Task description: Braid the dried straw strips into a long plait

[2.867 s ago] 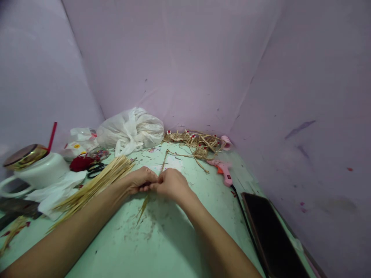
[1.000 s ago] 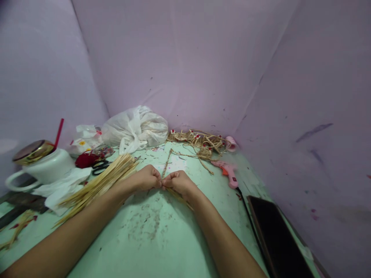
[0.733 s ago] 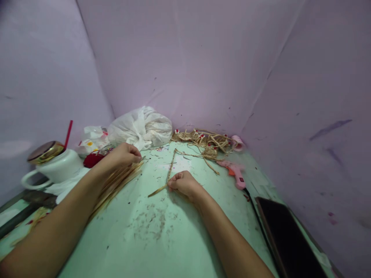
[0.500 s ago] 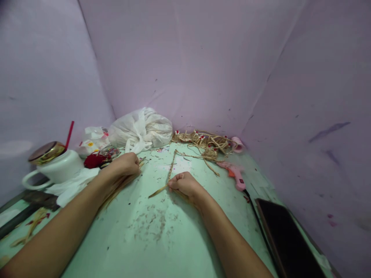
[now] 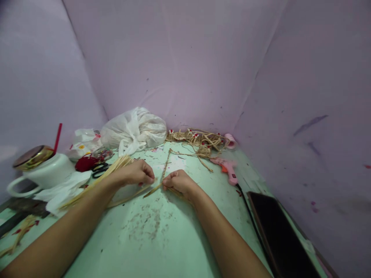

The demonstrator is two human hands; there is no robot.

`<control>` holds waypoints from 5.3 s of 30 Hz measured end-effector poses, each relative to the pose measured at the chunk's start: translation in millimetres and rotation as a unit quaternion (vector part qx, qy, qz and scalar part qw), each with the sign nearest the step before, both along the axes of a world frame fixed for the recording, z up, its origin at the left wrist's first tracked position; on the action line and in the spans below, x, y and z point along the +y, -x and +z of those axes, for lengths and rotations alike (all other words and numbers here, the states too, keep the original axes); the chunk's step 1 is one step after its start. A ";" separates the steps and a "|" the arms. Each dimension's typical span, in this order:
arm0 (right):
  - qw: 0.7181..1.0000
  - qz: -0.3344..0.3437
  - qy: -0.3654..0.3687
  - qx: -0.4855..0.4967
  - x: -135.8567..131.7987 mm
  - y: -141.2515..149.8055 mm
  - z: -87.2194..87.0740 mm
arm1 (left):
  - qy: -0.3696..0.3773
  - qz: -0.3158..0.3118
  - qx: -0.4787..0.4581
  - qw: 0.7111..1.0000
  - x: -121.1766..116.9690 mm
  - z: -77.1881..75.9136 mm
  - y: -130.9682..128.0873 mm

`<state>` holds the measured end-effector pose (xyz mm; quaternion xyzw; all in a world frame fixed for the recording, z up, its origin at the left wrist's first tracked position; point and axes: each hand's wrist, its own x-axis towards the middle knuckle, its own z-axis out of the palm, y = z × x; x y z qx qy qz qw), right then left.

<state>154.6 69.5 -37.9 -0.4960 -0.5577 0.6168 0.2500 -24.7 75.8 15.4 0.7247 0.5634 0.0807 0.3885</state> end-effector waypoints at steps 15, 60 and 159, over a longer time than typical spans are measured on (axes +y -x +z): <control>0.999 -0.013 0.017 0.029 0.6 -1.6 1.8 | -0.004 0.008 0.014 1.000 -16.3 -3.1 -25.7; 0.875 0.088 -0.275 -0.390 -34.6 19.5 48.5 | 0.158 0.139 -0.257 0.943 -8.5 -34.1 -29.2; 0.963 0.031 -0.114 -0.244 -18.3 3.9 38.9 | 0.209 0.222 -0.210 0.929 -16.8 -24.4 -43.6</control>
